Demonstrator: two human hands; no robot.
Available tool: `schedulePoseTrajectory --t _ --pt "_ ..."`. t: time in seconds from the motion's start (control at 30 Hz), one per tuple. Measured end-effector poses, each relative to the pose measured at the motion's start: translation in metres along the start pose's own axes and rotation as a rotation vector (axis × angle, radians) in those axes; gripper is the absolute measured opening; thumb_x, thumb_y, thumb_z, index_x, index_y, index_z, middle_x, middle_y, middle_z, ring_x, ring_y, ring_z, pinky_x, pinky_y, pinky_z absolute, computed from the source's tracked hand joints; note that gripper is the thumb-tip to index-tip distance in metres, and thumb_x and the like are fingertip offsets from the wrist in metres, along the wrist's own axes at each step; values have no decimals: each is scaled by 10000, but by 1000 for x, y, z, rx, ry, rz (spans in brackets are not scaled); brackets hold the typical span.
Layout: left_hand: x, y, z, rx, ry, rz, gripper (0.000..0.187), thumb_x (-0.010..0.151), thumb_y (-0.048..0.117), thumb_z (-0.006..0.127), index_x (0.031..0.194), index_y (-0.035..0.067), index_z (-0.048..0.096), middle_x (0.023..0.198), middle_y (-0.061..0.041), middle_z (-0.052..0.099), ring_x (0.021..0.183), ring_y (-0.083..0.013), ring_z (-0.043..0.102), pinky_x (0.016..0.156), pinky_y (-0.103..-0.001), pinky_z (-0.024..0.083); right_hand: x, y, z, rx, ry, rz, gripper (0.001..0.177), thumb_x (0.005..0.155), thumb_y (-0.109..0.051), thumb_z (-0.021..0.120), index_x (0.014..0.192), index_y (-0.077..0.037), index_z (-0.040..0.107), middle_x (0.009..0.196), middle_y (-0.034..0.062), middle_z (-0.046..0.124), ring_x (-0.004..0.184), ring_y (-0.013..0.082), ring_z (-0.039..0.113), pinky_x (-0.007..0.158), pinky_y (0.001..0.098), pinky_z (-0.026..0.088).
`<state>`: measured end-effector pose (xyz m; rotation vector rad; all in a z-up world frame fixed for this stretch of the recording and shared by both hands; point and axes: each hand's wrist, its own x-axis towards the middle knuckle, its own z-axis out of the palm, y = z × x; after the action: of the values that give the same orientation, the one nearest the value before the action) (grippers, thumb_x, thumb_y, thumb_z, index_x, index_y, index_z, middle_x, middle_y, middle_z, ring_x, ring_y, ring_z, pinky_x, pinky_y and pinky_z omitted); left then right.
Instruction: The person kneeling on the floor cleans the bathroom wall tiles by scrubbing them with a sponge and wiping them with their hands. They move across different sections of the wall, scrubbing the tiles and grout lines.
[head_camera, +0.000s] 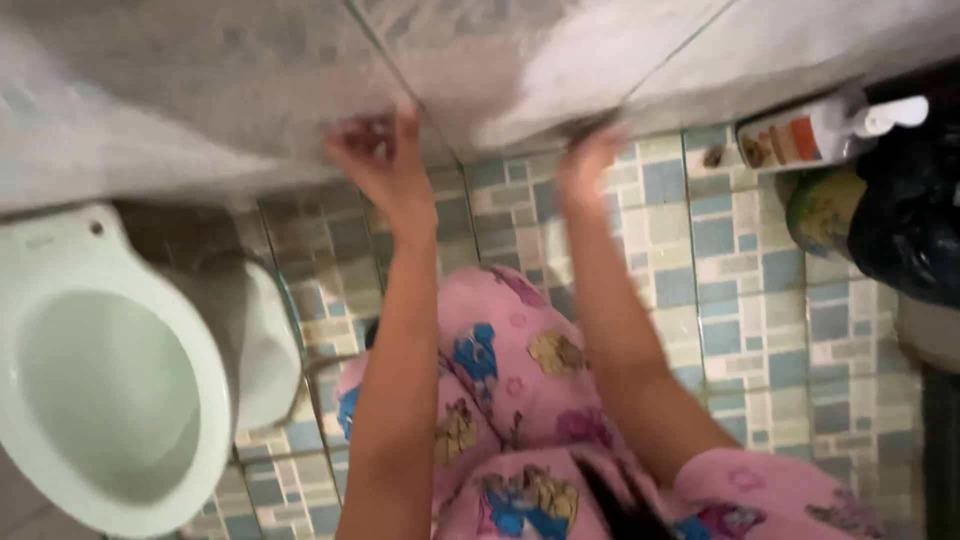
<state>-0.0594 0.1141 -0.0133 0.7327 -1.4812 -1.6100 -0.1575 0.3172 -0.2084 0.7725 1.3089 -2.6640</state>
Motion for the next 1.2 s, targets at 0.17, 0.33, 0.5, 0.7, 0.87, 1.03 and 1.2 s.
schedulePoseTrajectory --t 0.17,0.33,0.5,0.7,0.87,1.03,1.2 --pt "0 1 6 -20 -14 4 517 907 122 827 1141 102 366 1081 -25 480 922 -129 530 782 -279 536 -43 92 41 239 -15 403 396 1031 -429 425 1155 -84 575 1048 84 639 915 233 636 879 454 551" --pt "1 -1 3 23 -27 2 532 928 118 832 1145 103 346 1097 -45 492 926 -136 550 737 -280 531 29 -23 -17 330 16 146 333 994 -373 492 1054 -72 619 889 69 626 793 213 638 778 447 600" --pt "1 0 5 104 10 5 533 920 129 838 1165 106 365 1052 -50 516 883 -128 528 718 -266 494 -23 61 28 300 -172 293 285 971 -489 483 1043 -227 569 737 25 581 573 226 563 499 396 481" --pt "-5 4 2 -8 -51 20 506 955 121 824 1141 109 354 1084 -38 477 908 -133 527 755 -275 504 3 23 -4 118 22 -66 573 1037 -241 607 1508 -237 281 1086 41 568 928 202 543 893 427 519" --pt "0 0 -1 46 -54 52 506 958 98 820 1161 107 356 1082 -35 472 909 -139 506 802 -293 484 67 -112 -37 1 261 -381 747 1067 -451 519 1597 -8 234 1601 194 376 1380 342 477 1163 488 399" --pt "-4 -1 2 75 -34 75 497 970 103 815 1153 110 353 1104 -28 435 913 -137 475 793 -299 463 24 -8 7 -34 240 -118 698 1090 -411 488 1590 28 275 1590 217 398 1390 355 466 1164 476 376" --pt "-4 -8 0 23 -51 11 483 973 78 806 1177 105 369 1101 -37 456 924 -134 489 801 -277 492 47 -69 -34 -123 222 -359 643 1075 -345 471 1568 19 276 1557 224 408 1369 361 455 1133 479 374"
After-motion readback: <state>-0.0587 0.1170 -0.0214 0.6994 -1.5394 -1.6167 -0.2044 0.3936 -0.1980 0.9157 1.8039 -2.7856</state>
